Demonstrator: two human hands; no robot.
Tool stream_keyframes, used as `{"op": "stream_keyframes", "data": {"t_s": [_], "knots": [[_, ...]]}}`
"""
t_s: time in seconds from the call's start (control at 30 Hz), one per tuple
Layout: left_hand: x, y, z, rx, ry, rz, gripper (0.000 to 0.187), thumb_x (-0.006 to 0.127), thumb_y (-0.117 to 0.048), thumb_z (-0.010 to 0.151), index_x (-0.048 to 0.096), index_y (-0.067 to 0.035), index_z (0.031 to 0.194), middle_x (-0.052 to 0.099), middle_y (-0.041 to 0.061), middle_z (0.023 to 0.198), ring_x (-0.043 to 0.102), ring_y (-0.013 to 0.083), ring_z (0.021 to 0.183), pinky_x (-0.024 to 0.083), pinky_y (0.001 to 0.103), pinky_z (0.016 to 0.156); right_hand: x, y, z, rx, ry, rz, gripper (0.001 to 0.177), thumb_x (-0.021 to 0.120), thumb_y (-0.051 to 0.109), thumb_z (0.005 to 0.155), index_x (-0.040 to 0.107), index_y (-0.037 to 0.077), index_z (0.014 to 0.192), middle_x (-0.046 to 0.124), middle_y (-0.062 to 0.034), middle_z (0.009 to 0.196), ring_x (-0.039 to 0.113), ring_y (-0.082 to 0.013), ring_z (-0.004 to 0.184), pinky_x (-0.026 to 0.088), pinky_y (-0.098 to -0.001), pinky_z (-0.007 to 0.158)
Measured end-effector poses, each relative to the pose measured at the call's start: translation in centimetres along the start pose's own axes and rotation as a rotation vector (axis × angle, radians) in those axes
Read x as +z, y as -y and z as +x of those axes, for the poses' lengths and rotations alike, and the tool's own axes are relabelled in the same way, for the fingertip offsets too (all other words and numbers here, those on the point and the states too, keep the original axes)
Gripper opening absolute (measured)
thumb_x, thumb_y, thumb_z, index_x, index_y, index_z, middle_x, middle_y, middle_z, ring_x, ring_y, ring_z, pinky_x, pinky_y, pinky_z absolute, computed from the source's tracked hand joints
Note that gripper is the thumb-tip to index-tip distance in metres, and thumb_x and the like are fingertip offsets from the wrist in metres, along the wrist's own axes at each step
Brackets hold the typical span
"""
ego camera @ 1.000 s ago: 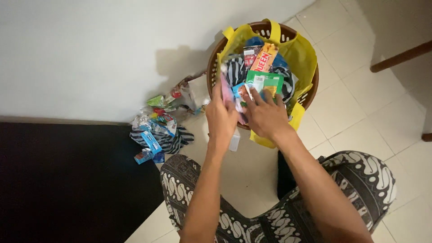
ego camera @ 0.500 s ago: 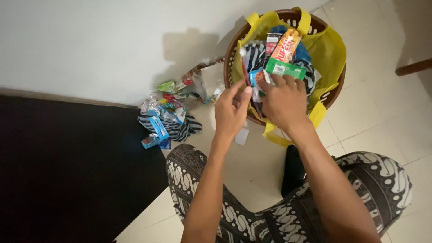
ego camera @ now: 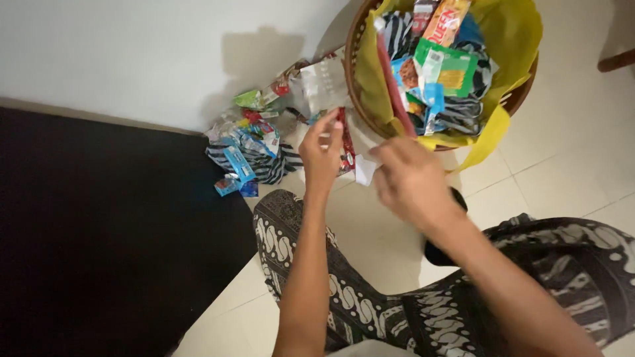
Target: Gather small pieces of trash and snack wrappers from the floor and place them into a yellow basket.
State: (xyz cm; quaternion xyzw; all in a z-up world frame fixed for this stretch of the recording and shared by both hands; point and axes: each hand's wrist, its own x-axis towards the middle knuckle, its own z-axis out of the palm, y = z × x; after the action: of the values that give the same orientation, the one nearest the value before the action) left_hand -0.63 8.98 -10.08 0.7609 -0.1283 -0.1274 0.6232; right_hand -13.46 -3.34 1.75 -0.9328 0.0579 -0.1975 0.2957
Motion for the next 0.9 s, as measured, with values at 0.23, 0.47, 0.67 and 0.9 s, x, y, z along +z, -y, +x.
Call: {"op": "stream_keyframes", "data": {"t_s": [0.23, 0.47, 0.67, 0.9], "knots": [[1.1, 19.7, -0.7, -0.236, -0.024, 0.382, 0.027, 0.066, -0.013, 0.085, 0.076, -0.005, 0.109, 0.077, 0.014, 0.094, 0.074, 0.0281, 0.085, 0.058, 0.039, 0.081, 18.5, -10.1, -6.3, 0.431, 0.598, -0.112, 0.030, 0.065, 0.011, 0.085, 0.070, 0.007, 0.114, 0.069, -0.0209, 0.110, 0.068, -0.0409, 0.100, 0.055, -0.0501, 0.086], [4.7, 35.4, -2.7, -0.231, 0.059, 0.448, 0.025, 0.054, -0.018, 0.100, 0.073, -0.001, 0.103, 0.072, 0.016, 0.098, 0.068, 0.0348, 0.094, 0.054, 0.046, 0.086, 28.2, -16.9, -6.1, 0.687, 0.503, -0.178, 0.031, 0.071, 0.032, 0.089, 0.071, 0.013, 0.114, 0.069, -0.0171, 0.118, 0.068, -0.0376, 0.108, 0.053, -0.0501, 0.094], [5.6, 34.0, -1.6, -0.527, -0.017, 0.118, 0.034, 0.050, -0.022, 0.104, 0.068, 0.002, 0.119, 0.068, 0.018, 0.099, 0.066, 0.0341, 0.094, 0.053, 0.047, 0.085, 32.5, -18.2, -5.2, 0.679, 0.436, -0.290, 0.035, 0.074, 0.039, 0.085, 0.069, 0.012, 0.106, 0.069, -0.0123, 0.109, 0.066, -0.0327, 0.106, 0.049, -0.0523, 0.089], [7.2, 36.1, -2.4, -0.455, -0.076, 0.106, 0.037, 0.059, -0.024, 0.097, 0.071, 0.005, 0.116, 0.074, 0.020, 0.107, 0.071, 0.0319, 0.104, 0.053, 0.040, 0.095, 34.3, -18.8, -9.2, 0.464, 0.435, -0.473, 0.023, 0.061, 0.029, 0.092, 0.071, 0.014, 0.106, 0.072, -0.0107, 0.099, 0.067, -0.0289, 0.099, 0.047, -0.0489, 0.086]]}}
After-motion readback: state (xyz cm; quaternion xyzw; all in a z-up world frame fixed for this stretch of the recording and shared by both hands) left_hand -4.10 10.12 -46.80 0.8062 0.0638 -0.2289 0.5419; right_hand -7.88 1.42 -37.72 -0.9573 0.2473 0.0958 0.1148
